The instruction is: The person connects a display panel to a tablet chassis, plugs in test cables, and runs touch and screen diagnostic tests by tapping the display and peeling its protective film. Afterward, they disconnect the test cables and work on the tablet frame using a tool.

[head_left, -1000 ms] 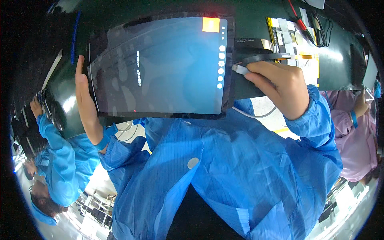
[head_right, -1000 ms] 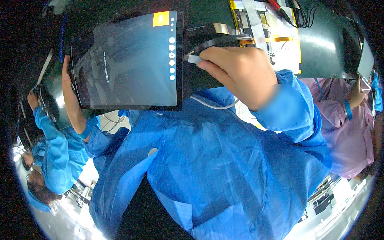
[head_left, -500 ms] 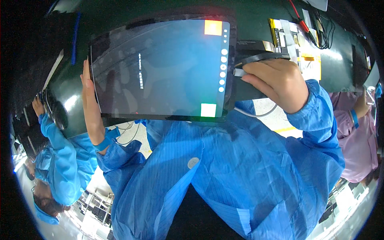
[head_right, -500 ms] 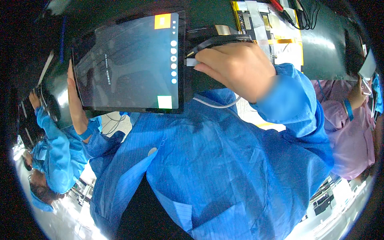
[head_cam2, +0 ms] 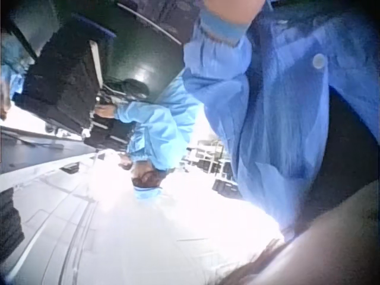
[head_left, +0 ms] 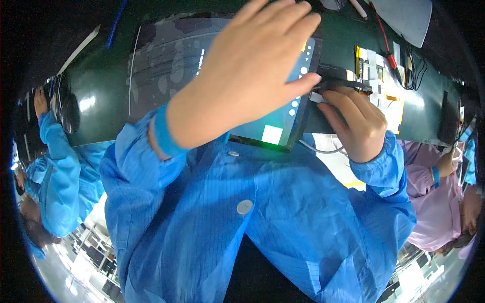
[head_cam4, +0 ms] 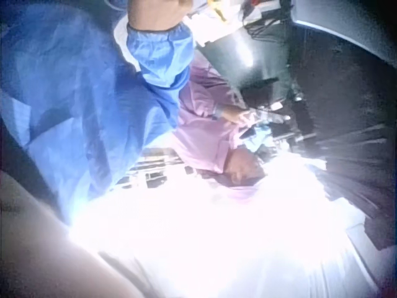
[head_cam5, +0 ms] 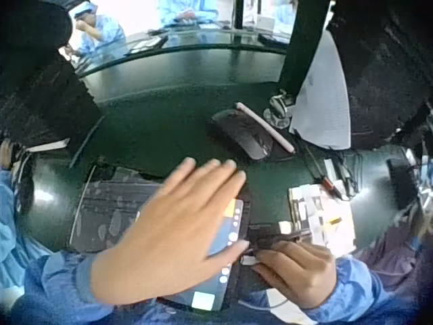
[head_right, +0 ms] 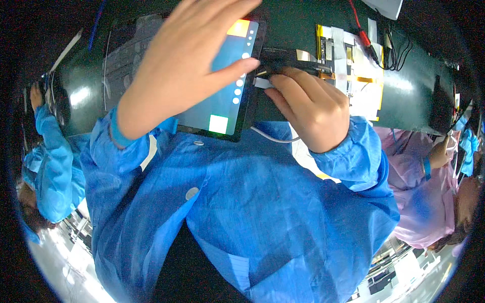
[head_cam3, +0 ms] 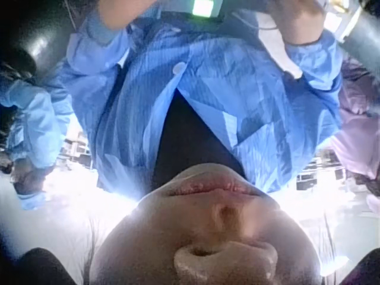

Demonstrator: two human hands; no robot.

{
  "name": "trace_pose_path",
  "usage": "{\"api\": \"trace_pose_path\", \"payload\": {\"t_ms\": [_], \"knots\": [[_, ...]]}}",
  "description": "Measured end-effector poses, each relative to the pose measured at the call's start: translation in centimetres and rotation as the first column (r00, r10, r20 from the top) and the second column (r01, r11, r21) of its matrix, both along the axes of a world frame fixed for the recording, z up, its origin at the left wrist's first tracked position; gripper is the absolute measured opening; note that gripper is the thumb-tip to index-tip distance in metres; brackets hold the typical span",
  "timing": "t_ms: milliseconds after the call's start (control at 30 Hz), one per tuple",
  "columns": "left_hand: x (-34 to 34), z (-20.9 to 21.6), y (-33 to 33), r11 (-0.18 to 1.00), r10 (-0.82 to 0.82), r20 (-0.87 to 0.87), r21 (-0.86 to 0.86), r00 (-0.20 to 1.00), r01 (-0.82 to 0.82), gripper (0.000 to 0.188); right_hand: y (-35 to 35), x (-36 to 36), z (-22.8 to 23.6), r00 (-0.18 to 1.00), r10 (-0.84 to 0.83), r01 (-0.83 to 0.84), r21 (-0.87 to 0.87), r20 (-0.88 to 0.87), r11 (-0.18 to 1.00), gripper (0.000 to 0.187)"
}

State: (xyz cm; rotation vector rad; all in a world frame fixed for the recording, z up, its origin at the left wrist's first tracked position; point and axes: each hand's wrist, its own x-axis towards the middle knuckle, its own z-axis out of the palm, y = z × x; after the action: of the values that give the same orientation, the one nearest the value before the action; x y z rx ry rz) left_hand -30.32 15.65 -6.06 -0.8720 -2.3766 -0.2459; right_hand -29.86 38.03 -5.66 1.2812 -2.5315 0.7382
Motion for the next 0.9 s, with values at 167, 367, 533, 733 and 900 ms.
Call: {"api": "trace_pose_path", "payload": {"t_ms": [167, 367, 533, 733, 900], "knots": [[-0.6, 3.0, 2.8, 0.987, 0.021, 0.596, 0.117, 0.803, -0.112, 0.054, 0.2, 0.0, -0.5, 0.999, -0.023, 0.022, 0.036, 0.038, 0.999, 0.020], [-0.4, 0.0, 3.4, 0.966, 0.095, 0.319, 0.199, 0.943, -0.165, 0.049, 0.7, -1.0, -0.2, 0.995, 0.067, -0.076, 0.116, 0.077, 0.990, 0.020], [-0.5, -0.2, 3.4, 0.962, 0.072, 0.282, 0.233, 0.957, -0.141, 0.048, 0.8, -0.7, -0.3, 0.993, 0.052, -0.061, 0.091, 0.105, 0.994, 0.019], [-0.4, -0.3, 3.3, 0.960, 0.071, 0.286, 0.239, 0.956, -0.142, 0.048, 0.9, -0.8, -0.1, 0.988, 0.073, -0.089, 0.115, 0.139, 0.989, 0.019], [-0.9, 2.5, 3.3, 0.974, 0.009, 0.611, 0.173, 0.791, -0.145, 0.047, 1.1, -1.1, -0.3, 0.990, 0.098, -0.110, 0.129, 0.098, 0.986, 0.019]]}}
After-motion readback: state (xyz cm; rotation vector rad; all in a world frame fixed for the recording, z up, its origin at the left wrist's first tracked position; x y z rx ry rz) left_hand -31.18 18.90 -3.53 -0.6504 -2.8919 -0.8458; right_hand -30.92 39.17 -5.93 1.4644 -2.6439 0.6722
